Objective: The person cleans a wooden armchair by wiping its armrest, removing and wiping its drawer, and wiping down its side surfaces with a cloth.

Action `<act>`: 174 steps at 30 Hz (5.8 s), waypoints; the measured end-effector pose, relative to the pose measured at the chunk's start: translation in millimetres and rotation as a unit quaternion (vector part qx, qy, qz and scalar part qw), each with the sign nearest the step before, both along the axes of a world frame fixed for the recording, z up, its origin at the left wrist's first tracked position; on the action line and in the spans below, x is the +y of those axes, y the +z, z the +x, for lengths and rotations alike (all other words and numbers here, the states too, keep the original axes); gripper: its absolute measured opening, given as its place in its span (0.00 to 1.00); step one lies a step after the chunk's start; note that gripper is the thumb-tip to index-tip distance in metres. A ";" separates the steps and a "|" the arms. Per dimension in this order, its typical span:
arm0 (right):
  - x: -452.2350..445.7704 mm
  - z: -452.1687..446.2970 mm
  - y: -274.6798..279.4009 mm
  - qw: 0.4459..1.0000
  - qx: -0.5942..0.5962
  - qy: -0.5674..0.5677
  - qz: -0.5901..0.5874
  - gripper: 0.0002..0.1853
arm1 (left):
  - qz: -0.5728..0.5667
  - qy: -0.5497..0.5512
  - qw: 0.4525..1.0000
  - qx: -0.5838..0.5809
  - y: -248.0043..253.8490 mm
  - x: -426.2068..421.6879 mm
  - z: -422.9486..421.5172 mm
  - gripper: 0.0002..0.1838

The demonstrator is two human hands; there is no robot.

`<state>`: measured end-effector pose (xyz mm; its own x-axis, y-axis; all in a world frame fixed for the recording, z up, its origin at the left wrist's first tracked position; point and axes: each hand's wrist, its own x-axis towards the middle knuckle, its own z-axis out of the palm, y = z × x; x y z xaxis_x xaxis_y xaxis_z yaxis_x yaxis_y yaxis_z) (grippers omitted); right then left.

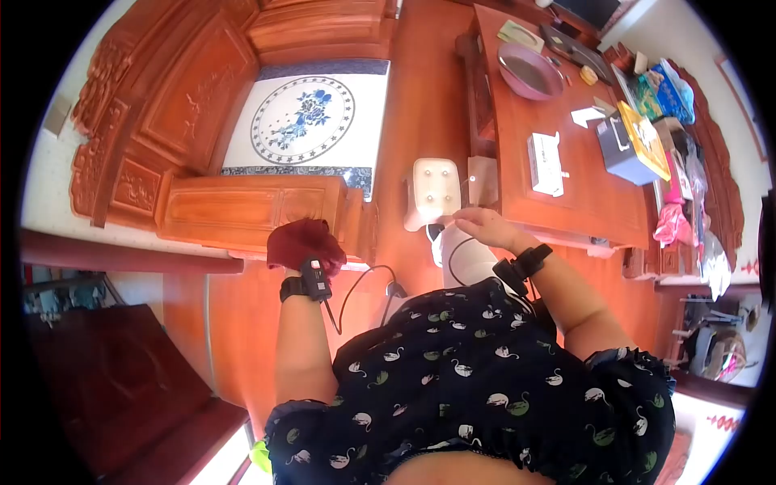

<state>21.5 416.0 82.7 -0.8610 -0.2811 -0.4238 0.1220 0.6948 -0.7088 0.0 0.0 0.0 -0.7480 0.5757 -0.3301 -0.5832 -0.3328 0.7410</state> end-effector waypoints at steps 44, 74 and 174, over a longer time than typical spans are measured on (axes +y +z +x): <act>-81.2 -364.7 -29.9 0.908 -0.081 0.411 0.013 0.20 | -0.223 0.569 0.783 -0.115 108.9 136.6 35.4 0.07; -359.2 -288.6 -79.1 0.636 0.226 0.729 -0.112 0.25 | -0.582 0.688 0.434 -0.004 65.2 105.3 32.4 0.26; -377.4 -243.9 -116.9 0.401 0.334 0.852 0.046 0.36 | -0.616 0.683 0.291 -0.263 -137.4 207.5 -58.0 0.24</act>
